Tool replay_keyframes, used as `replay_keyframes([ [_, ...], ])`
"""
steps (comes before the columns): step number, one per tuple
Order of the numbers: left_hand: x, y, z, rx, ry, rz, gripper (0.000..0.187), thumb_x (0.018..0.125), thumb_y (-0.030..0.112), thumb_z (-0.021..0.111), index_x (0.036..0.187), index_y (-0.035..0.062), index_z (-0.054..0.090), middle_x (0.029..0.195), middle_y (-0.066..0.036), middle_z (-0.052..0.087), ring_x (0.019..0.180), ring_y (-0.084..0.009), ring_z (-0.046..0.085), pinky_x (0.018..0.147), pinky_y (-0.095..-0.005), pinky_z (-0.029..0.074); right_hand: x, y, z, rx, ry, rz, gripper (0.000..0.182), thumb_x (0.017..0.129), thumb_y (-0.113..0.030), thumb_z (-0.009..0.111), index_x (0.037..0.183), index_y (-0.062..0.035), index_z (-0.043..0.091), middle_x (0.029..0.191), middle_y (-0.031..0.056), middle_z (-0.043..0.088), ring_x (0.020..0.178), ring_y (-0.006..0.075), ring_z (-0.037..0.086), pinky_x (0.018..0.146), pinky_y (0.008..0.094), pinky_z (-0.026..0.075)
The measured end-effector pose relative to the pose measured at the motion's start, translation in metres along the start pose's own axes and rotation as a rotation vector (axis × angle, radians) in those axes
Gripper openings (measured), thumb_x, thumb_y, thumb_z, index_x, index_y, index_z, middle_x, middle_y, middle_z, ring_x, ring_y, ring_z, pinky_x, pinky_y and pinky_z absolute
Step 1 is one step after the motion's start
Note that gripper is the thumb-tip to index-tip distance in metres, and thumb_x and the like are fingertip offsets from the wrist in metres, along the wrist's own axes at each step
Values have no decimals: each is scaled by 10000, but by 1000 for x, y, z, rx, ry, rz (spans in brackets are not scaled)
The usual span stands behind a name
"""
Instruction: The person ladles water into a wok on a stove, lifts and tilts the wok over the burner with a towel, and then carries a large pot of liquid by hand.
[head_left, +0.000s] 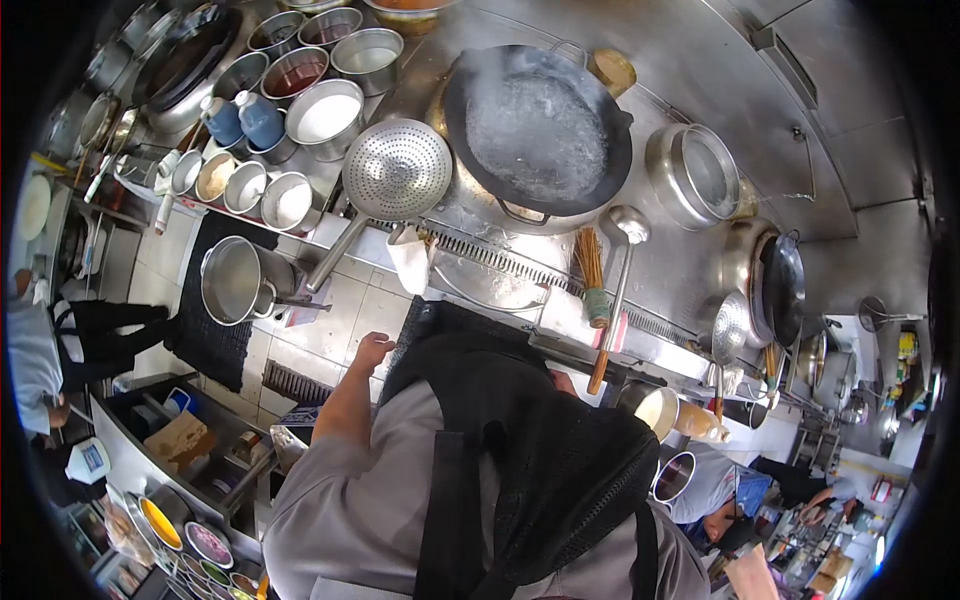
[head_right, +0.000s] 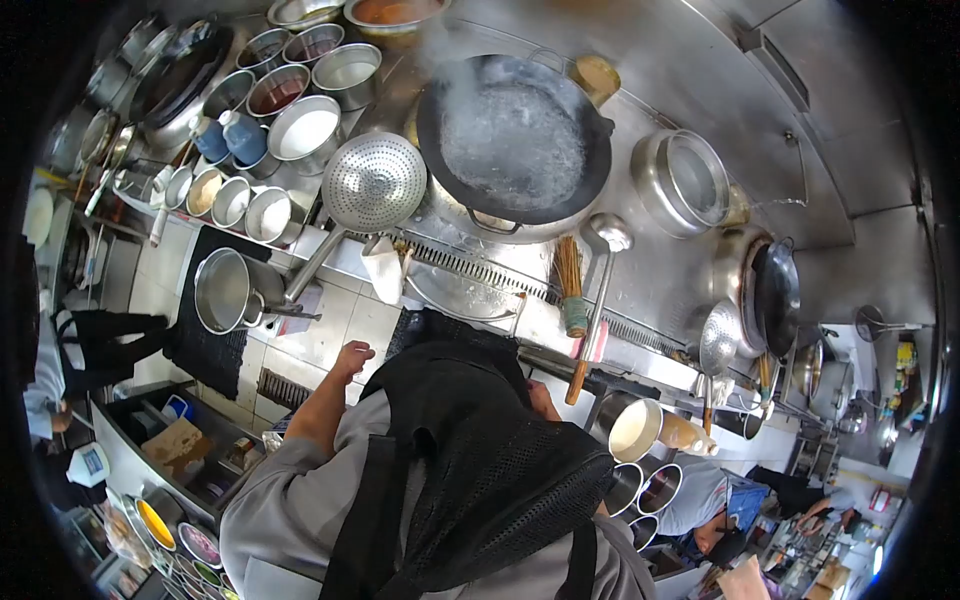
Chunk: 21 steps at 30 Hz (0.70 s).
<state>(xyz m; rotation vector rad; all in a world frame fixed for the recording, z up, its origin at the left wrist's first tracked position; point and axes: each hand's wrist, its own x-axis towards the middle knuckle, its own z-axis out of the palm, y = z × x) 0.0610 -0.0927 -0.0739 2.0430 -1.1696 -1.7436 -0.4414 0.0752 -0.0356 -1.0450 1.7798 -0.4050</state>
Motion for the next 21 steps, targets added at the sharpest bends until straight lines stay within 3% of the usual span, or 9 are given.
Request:
replay_keyframes([
  [3, 18, 2, -7, 22, -21, 14, 441, 740, 217, 758, 1116, 36, 618, 854, -81, 625, 675, -157, 554, 533, -306, 463, -11, -6, 6, 142, -17, 61, 270, 882, -214, 640, 1066, -23, 691, 900, 104, 724, 800, 167, 664, 701, 310, 504],
  [8, 53, 17, -24, 72, -66, 121, 466, 736, 232, 759, 1124, 16, 615, 885, -85, 632, 674, -158, 557, 533, -298, 456, -29, -47, 8, 15, 50, 154, 239, 912, -182, 611, 1067, -17, 689, 916, 107, 726, 805, 166, 667, 715, 293, 510],
  [11, 46, 47, -39, -12, -54, 64, 453, 728, 219, 750, 1112, 2, 647, 1000, -167, 679, 941, -249, 643, 828, -356, 511, -31, -51, 13, 61, 53, 203, 244, 918, -182, 602, 1075, -14, 684, 930, 109, 724, 820, 170, 670, 732, 298, 513],
  [12, 40, 55, -45, 10, -102, 150, 479, 750, 242, 757, 1131, -12, 617, 952, -103, 643, 777, -175, 593, 672, -313, 499, -30, -51, 15, 87, 62, 216, 247, 919, -183, 600, 1077, -13, 683, 933, 110, 723, 825, 172, 672, 737, 300, 514],
  [15, 19, 87, -61, 99, -217, 337, 491, 773, 240, 754, 1157, -28, 606, 1030, -121, 659, 916, -199, 621, 819, -321, 505, -46, -73, 6, -18, 93, 66, 261, 912, -187, 604, 1093, -11, 672, 942, 121, 718, 842, 175, 676, 764, 307, 517],
  [16, -2, 111, -69, 27, -261, 319, 489, 806, 233, 740, 1185, -39, 594, 1105, -143, 657, 1028, -220, 617, 907, -328, 487, -57, -112, -6, 50, 5, 229, 263, 917, -177, 591, 1110, -13, 663, 962, 150, 709, 887, 181, 678, 803, 292, 511],
  [19, -46, 165, -84, 24, -104, 439, 506, 823, 232, 733, 1217, -43, 576, 1135, -153, 647, 1055, -219, 610, 914, -334, 486, -73, -87, -28, -205, -231, -99, 277, 922, -164, 581, 1152, -24, 645, 989, 148, 700, 924, 191, 671, 842, 290, 504],
  [21, -54, 183, -79, -80, -43, 484, 565, 825, 231, 735, 1266, -57, 530, 1154, -164, 637, 1060, -223, 611, 908, -334, 491, -93, -116, -55, 173, -374, 39, 291, 927, -166, 576, 1175, -24, 633, 992, 133, 697, 945, 200, 666, 868, 285, 496],
])
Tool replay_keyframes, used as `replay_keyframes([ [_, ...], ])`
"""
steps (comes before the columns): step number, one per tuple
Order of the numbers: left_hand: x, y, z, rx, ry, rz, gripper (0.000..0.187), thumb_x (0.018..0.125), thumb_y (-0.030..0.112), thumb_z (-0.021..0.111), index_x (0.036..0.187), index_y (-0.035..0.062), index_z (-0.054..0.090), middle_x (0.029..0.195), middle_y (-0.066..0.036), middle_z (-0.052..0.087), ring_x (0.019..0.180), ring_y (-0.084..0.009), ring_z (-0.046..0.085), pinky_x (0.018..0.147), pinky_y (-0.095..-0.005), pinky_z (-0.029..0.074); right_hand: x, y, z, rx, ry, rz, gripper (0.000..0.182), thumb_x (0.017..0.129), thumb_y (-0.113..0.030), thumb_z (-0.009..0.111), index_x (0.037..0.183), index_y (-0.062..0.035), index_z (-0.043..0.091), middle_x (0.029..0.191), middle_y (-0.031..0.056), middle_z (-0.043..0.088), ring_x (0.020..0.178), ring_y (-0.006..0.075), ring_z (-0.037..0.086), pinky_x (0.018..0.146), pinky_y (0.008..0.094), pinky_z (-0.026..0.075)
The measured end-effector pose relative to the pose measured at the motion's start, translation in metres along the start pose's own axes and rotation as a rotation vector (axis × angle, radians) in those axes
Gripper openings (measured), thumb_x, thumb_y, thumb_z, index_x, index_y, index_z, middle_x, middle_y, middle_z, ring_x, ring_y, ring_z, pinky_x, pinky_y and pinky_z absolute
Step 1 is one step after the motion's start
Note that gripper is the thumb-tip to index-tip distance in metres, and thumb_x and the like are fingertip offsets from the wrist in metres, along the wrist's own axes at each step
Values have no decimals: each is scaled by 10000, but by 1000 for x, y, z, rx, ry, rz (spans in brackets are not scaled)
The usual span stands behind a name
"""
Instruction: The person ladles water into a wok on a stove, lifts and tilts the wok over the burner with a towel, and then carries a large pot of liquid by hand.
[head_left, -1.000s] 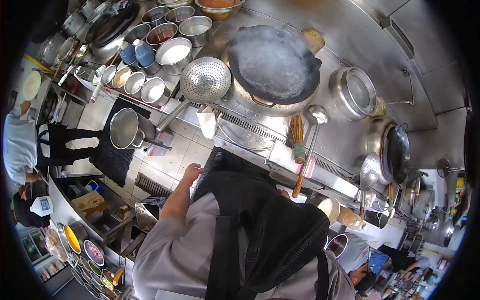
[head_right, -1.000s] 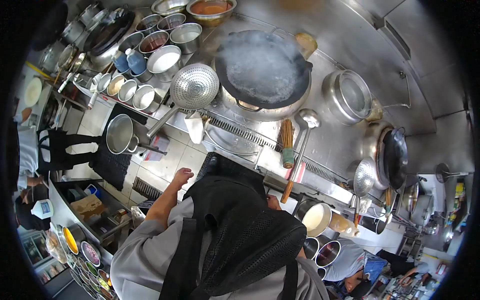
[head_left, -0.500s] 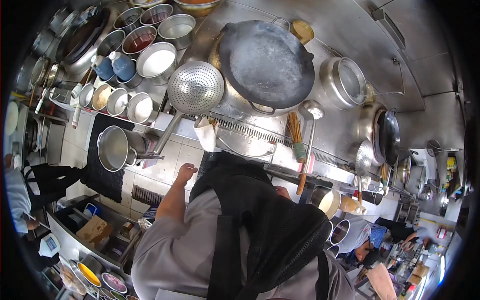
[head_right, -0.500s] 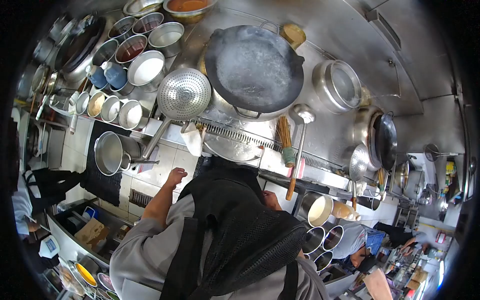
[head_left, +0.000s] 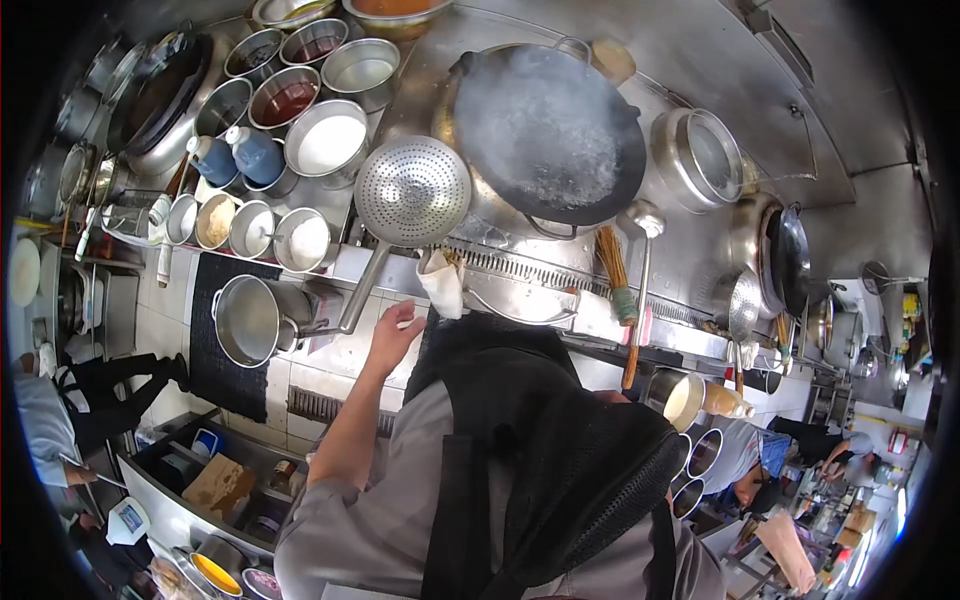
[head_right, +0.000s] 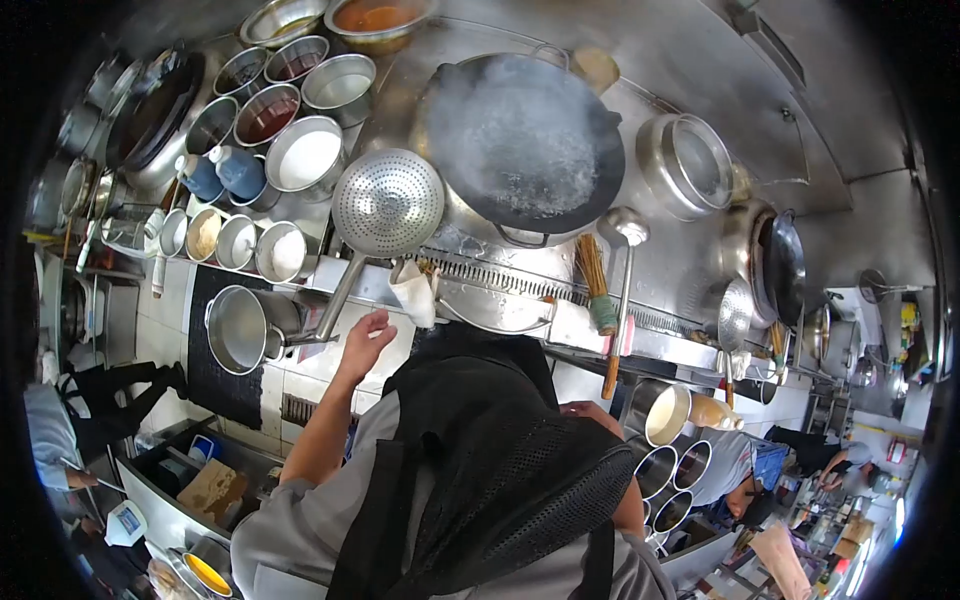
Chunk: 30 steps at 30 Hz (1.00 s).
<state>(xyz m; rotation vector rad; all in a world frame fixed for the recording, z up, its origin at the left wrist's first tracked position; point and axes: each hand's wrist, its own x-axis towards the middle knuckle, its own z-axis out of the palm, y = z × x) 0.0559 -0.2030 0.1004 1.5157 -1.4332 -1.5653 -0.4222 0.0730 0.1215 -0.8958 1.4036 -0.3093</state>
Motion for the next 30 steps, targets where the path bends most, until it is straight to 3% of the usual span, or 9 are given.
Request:
replay_keyframes([
  [1, 2, 9, 6, -35, 44, 14, 593, 816, 236, 745, 1276, -60, 518, 1155, -168, 635, 1056, -224, 613, 906, -333, 493, -14, -22, -6, 195, -69, 41, 299, 929, -167, 574, 1186, -24, 628, 994, 125, 696, 955, 204, 663, 881, 283, 492],
  [5, 27, 18, 31, 180, 165, 45, 691, 766, 262, 791, 1290, -72, 491, 1140, -189, 634, 1023, -236, 622, 873, -342, 505, -42, -66, -36, -86, 285, -19, 372, 920, -187, 593, 1253, -21, 584, 1022, 101, 683, 898, 203, 667, 764, 327, 534],
  [7, 43, 10, 43, 114, 199, 39, 637, 724, 302, 805, 1165, -71, 535, 1058, -212, 620, 977, -314, 606, 842, -394, 496, -49, -142, -28, 208, 650, 308, 405, 916, -199, 595, 1277, -17, 564, 1029, 104, 679, 874, 204, 670, 684, 343, 545],
  [10, 50, 26, 54, 185, 230, 66, 554, 689, 338, 803, 1004, -56, 575, 959, -229, 594, 942, -397, 564, 829, -456, 466, -36, -75, -73, 55, 799, 266, 438, 908, -215, 599, 1293, -14, 547, 1019, 96, 681, 814, 202, 672, 590, 341, 531],
  [14, 54, 29, 49, 322, 241, 13, 566, 697, 375, 781, 1008, -54, 583, 1017, -253, 581, 1005, -418, 536, 884, -474, 441, -16, 7, -118, -658, 746, 233, 573, 836, -309, 669, 1282, 25, 537, 1027, 161, 677, 816, 239, 673, 686, 361, 540],
  [15, 54, 29, 51, 320, 279, 50, 561, 703, 360, 777, 1020, -57, 576, 1043, -263, 573, 1028, -411, 537, 897, -468, 442, -11, 2, -117, -583, 745, 289, 615, 815, -329, 686, 1288, 30, 528, 1038, 179, 672, 837, 256, 671, 729, 369, 533],
  [19, 48, 37, 48, 144, 187, 13, 605, 731, 340, 777, 1115, -61, 537, 1040, -216, 609, 978, -353, 603, 880, -423, 481, -3, 0, -105, -388, 758, 392, 726, 748, -378, 732, 1302, 33, 508, 1073, 237, 647, 925, 307, 652, 841, 402, 504],
  [23, 12, 72, 40, -550, 50, 100, 594, 833, 179, 691, 1314, -41, 421, 1158, -161, 611, 1027, -231, 630, 887, -388, 522, 17, 43, -106, -355, 788, 218, 777, 700, -396, 760, 1306, 16, 504, 1102, 283, 618, 1016, 339, 619, 895, 438, 473],
  [30, -27, 122, 53, -1286, -223, 125, 555, 821, 180, 551, 1304, -67, 431, 1225, -221, 572, 1125, -350, 588, 960, -426, 496, 43, 62, -108, -583, 1130, 208, 657, 639, -378, 806, 1143, -61, 528, 1039, 271, 541, 937, 436, 548, 800, 513, 467],
])
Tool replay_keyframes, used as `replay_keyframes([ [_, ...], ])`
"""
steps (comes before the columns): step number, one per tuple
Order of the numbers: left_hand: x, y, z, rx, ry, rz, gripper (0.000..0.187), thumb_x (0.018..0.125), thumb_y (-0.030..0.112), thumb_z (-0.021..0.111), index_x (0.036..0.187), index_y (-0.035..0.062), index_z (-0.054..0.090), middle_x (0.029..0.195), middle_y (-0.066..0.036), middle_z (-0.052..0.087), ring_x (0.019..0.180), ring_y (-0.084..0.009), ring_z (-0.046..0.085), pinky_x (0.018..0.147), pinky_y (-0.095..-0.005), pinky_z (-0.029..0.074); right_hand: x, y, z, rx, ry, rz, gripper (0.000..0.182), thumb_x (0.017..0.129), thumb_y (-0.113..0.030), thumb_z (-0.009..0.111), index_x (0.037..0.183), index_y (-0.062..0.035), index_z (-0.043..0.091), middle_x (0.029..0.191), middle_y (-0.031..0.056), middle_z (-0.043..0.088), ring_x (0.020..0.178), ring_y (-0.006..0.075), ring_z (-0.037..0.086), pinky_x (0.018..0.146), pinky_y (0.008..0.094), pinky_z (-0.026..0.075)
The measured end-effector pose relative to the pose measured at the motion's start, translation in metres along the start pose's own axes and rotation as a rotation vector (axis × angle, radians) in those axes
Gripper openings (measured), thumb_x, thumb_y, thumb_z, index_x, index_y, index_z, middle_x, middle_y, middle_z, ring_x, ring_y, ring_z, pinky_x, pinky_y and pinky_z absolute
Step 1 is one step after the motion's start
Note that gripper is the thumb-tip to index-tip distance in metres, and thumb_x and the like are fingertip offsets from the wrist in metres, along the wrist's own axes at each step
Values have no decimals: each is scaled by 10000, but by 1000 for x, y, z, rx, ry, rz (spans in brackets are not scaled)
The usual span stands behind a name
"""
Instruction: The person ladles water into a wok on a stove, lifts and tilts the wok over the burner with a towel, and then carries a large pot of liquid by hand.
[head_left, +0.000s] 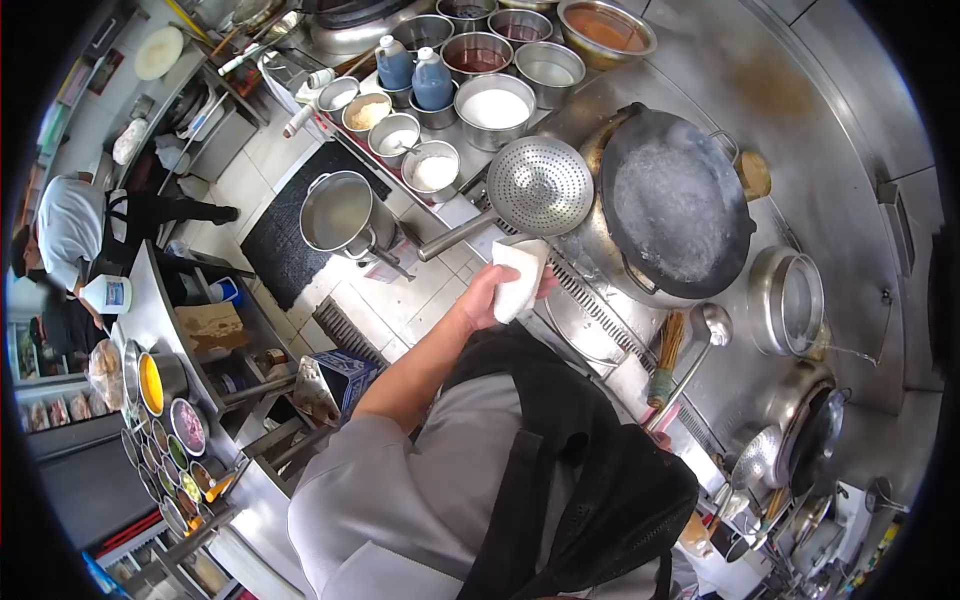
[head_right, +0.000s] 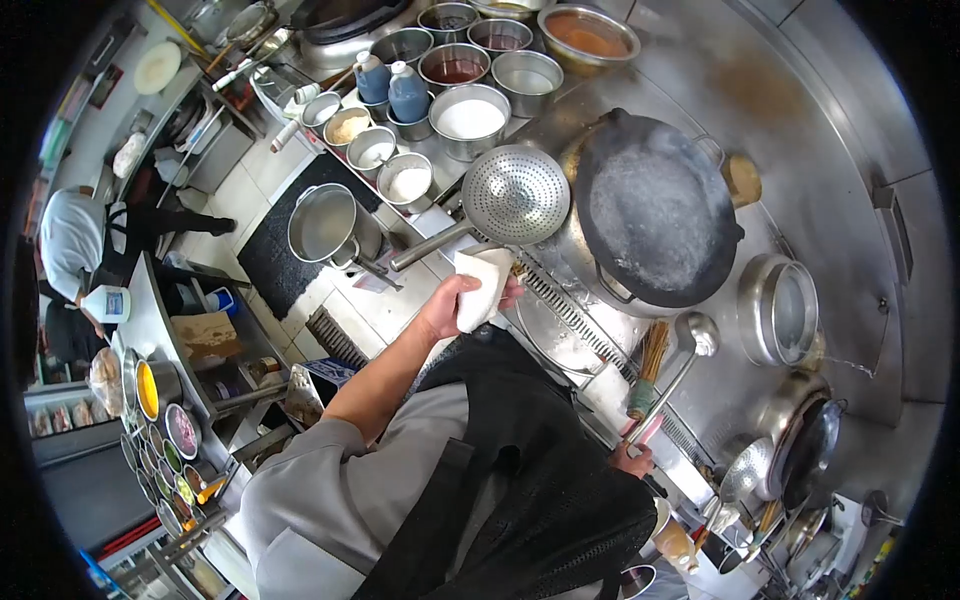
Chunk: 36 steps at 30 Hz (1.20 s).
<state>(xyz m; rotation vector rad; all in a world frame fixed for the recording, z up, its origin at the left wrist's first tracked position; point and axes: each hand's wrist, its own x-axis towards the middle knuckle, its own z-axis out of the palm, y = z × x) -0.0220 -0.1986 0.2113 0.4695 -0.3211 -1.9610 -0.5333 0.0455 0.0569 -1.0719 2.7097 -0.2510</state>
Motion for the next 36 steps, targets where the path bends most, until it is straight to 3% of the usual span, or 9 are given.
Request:
replay_keyframes([
  [4, 5, -25, 22, 168, 81, 34, 493, 821, 168, 542, 1252, -57, 469, 1152, -202, 594, 1041, -341, 632, 882, -425, 538, -8, -32, -23, 111, 38, -122, 633, 659, -250, 804, 1155, -32, 478, 1020, 263, 513, 955, 432, 504, 838, 517, 429],
  [9, 12, -81, 41, 584, 249, 202, 677, 909, 175, 661, 1382, 29, 199, 1115, -143, 565, 924, -222, 643, 775, -379, 560, -2, -38, -30, 291, -59, -207, 669, 684, -157, 749, 1244, -5, 415, 1078, 282, 495, 1037, 435, 462, 910, 488, 403],
  [13, -1, -109, 41, 919, 237, 340, 579, 921, 265, 659, 1325, 24, 322, 1116, -90, 551, 971, -163, 574, 790, -304, 515, 6, -27, -28, 420, -86, -314, 710, 702, -104, 670, 1339, 6, 375, 1182, 290, 490, 1107, 426, 474, 950, 484, 389],
  [15, -10, -118, 43, 758, 243, 265, 494, 944, 244, 621, 1318, 66, 351, 1090, -79, 575, 883, -168, 612, 694, -336, 556, 5, -28, -37, 560, -108, -351, 695, 750, -108, 628, 1376, 28, 358, 1184, 285, 539, 1082, 406, 543, 945, 443, 422],
  [18, -17, -126, 49, 552, 300, 192, 385, 974, 229, 567, 1305, 139, 391, 1065, -70, 607, 840, -186, 650, 612, -363, 586, -15, -60, -98, 570, -292, -76, 649, 807, -108, 578, 1392, 42, 340, 1082, 278, 604, 982, 408, 606, 887, 423, 469],
  [22, -14, -120, 48, 381, 316, 124, 353, 1012, 331, 461, 1302, 136, 409, 1111, -96, 610, 909, -265, 665, 631, -400, 581, 0, -16, -61, 494, -179, -267, 655, 866, -150, 543, 1444, 12, 280, 1112, 293, 617, 978, 441, 623, 855, 446, 477],
  [27, 12, -109, 48, 211, 303, 22, 535, 999, 513, 343, 1346, 115, 435, 1224, -106, 584, 1039, -334, 631, 710, -396, 568, -8, -24, -66, 544, -123, -305, 620, 890, -175, 565, 1432, 14, 330, 1315, 310, 500, 1182, 444, 522, 993, 428, 419],
  [32, 58, -107, 34, -18, 205, -102, 640, 971, 583, 303, 1357, 87, 423, 1259, -139, 571, 1094, -387, 602, 808, -400, 566, -11, -30, -67, 548, -99, -348, 612, 891, -152, 566, 1432, 15, 335, 1337, 290, 492, 1221, 409, 510, 1009, 403, 409],
  [36, 109, -116, 25, -75, 184, -160, 651, 958, 585, 321, 1412, 121, 367, 1334, -146, 497, 1211, -377, 496, 1024, -537, 432, -17, -46, -80, 591, -186, -277, 608, 878, -95, 537, 1440, 12, 330, 1304, 274, 529, 1203, 365, 538, 994, 393, 414],
])
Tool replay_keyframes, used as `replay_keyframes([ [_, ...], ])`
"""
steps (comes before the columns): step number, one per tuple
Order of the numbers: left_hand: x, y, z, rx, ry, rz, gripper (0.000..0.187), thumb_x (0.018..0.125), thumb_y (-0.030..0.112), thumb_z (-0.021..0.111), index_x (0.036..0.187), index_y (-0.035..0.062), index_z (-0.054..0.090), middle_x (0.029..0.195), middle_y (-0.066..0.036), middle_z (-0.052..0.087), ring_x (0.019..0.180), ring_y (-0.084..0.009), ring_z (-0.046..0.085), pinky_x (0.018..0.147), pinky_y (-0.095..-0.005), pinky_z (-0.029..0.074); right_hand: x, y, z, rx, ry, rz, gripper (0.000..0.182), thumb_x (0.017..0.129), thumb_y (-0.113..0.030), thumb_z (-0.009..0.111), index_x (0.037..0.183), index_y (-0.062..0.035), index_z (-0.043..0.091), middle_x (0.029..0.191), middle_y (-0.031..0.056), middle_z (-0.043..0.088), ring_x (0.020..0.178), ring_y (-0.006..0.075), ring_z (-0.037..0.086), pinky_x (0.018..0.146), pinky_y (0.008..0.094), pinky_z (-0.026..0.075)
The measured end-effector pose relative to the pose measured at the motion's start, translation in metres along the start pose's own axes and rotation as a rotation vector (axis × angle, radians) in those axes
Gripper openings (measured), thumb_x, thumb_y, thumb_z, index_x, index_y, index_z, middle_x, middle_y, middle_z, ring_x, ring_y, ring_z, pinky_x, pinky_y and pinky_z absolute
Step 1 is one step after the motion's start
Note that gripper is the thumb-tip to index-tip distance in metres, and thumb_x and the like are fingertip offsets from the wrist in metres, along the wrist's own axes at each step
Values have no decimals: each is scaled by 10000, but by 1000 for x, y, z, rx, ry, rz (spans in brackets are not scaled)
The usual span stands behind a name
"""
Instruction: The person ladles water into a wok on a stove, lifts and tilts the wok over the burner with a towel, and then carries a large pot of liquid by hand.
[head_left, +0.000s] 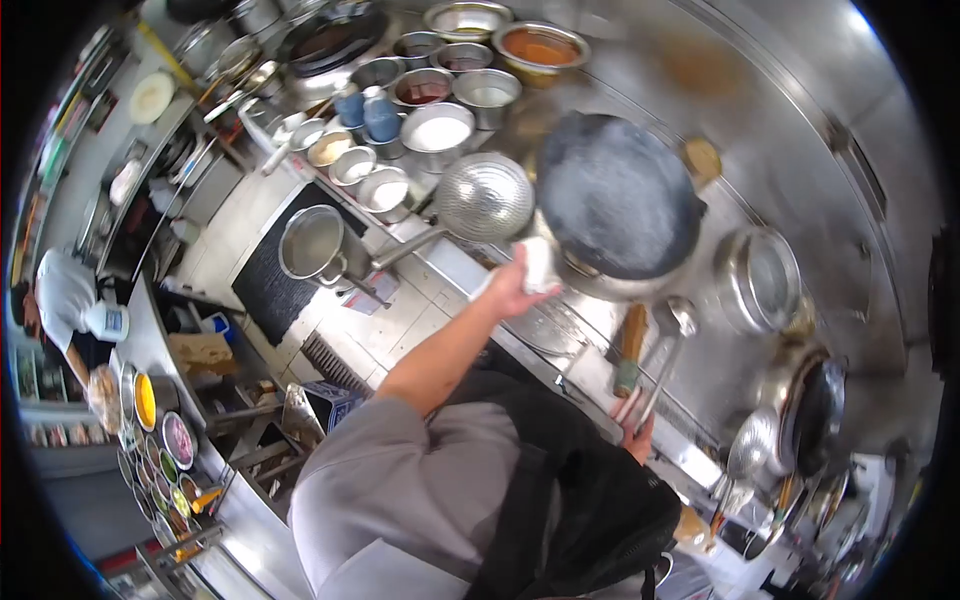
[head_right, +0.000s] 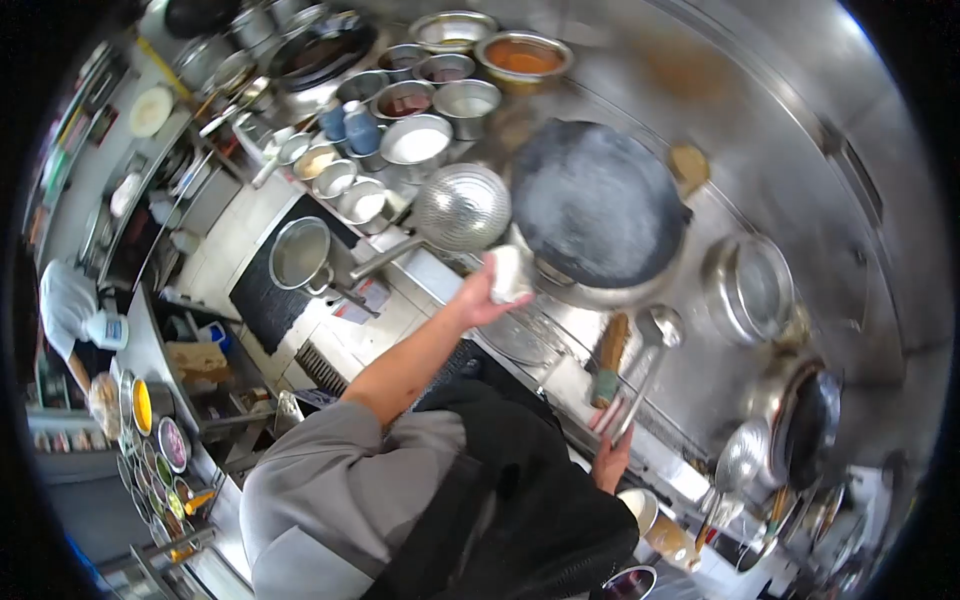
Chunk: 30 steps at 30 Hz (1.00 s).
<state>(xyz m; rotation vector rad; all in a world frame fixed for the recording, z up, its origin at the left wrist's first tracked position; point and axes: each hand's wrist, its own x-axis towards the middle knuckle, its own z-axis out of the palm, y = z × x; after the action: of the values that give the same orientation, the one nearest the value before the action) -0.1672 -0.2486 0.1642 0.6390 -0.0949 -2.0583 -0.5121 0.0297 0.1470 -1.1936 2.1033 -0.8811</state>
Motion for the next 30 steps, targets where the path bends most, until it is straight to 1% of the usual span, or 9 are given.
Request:
replay_keyframes([
  [5, 62, -27, 40, 290, 211, -145, 548, 965, 586, 360, 1228, 123, 484, 1056, -109, 602, 847, -268, 638, 715, -502, 567, 13, 46, 15, -140, 102, -144, 639, 863, -160, 546, 1449, -15, 336, 1260, 309, 543, 1141, 414, 561, 944, 410, 438],
  [8, 62, -27, 52, 354, 236, -85, 499, 950, 393, 573, 1294, 83, 387, 1140, -148, 560, 924, -305, 625, 718, -503, 557, 2, -36, 12, -256, 31, 148, 653, 856, -198, 549, 1447, -16, 341, 1148, 329, 590, 995, 428, 620, 841, 440, 472],
  [9, 67, -28, 47, 392, 266, -52, 467, 949, 359, 581, 1266, 61, 411, 1096, -146, 575, 884, -295, 631, 678, -486, 560, 12, 22, 19, -249, 119, -12, 664, 852, -228, 553, 1447, -17, 343, 997, 327, 629, 824, 430, 642, 732, 460, 483],
  [14, 82, -31, 42, 539, 476, 89, 351, 909, 192, 638, 1141, -35, 504, 951, -145, 614, 730, -264, 642, 522, -435, 547, -3, -55, 24, -331, 22, 190, 674, 893, -228, 555, 1480, -41, 282, 836, 282, 649, 702, 372, 636, 647, 442, 488],
  [17, 92, -21, 25, 448, 223, -70, 263, 850, 114, 670, 1031, -49, 573, 851, -140, 622, 673, -245, 638, 509, -408, 538, -9, -101, 34, -295, -68, 361, 669, 942, -229, 506, 1514, -77, 195, 891, 290, 651, 698, 381, 639, 633, 441, 488],
  [21, 85, -11, 37, 370, 258, -135, 190, 785, 49, 685, 937, -42, 615, 780, -131, 625, 647, -238, 636, 507, -394, 523, -9, -41, 52, -423, 32, 208, 645, 976, -257, 429, 1533, -154, 122, 1093, 335, 606, 873, 473, 638, 723, 497, 484],
  [25, 93, -13, 27, 507, 290, -56, 232, 723, 15, 678, 932, -61, 614, 791, -138, 633, 643, -246, 638, 503, -403, 508, -13, -22, 59, -409, 77, 191, 657, 990, -293, 401, 1536, -199, 49, 1178, 327, 579, 1075, 456, 590, 825, 492, 481],
  [28, 90, -13, 35, 546, 327, -78, 270, 686, 13, 673, 934, -73, 612, 830, -145, 642, 672, -252, 648, 528, -413, 517, -11, -19, 60, -274, 38, 368, 675, 958, -225, 490, 1533, -224, 138, 1432, 259, 407, 1223, 440, 492, 973, 463, 422],
  [30, 92, -16, 34, 496, 310, -58, 262, 699, -5, 660, 949, -57, 604, 857, -143, 640, 703, -254, 653, 546, -412, 527, -9, -73, 62, -206, 85, -23, 684, 956, -88, 438, 1536, -160, 83, 1564, 207, 184, 1411, 370, 271, 1122, 400, 274],
])
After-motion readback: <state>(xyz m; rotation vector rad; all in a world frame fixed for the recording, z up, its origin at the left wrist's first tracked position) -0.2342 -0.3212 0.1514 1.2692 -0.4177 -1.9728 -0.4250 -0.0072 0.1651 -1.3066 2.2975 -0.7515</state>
